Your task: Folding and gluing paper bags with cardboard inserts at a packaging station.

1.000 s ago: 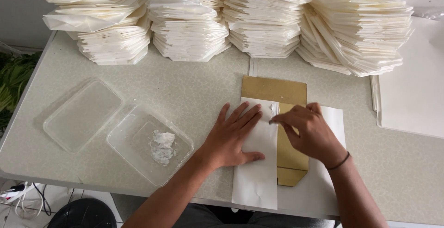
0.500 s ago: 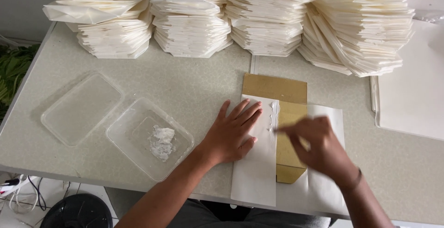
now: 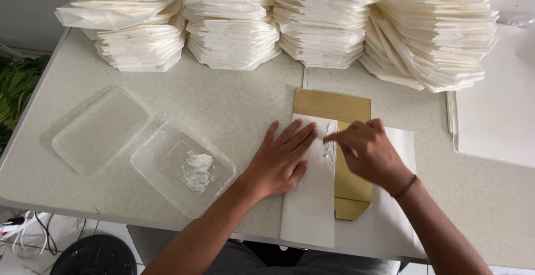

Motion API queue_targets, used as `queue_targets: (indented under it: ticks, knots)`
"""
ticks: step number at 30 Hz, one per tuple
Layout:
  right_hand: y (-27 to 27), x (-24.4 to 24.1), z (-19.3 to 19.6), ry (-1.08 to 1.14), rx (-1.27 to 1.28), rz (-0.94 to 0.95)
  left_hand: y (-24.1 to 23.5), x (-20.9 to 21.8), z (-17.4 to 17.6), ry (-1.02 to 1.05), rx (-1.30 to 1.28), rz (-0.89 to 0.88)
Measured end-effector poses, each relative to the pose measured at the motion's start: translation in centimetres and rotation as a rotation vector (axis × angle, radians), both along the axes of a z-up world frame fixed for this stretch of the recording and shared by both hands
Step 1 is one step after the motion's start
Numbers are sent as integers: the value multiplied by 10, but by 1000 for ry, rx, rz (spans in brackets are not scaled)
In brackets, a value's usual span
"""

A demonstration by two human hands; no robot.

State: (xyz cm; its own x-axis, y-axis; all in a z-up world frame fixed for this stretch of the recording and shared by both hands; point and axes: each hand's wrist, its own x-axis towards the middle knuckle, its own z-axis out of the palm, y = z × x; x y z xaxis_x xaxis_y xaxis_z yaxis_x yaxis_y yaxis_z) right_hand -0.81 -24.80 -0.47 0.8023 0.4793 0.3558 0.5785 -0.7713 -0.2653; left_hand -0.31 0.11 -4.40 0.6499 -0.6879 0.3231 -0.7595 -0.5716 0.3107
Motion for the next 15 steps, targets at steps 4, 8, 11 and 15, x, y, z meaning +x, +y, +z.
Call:
queue_targets:
  ticks: [4, 8, 11, 15]
  knots:
    - [10, -48, 0, -14, -88, 100, -1, 1, 0, 31, 55, 9]
    - [29, -107, 19, 85, 1, 198, -3, 0, 4, 77, 91, 25]
    - [23, -115, 26, 190, 101, 230, -3, 0, 2, 84, 99, 23]
    - [8, -81, 21, 78, 152, 103, -4, 1, 9, 102, 79, 5]
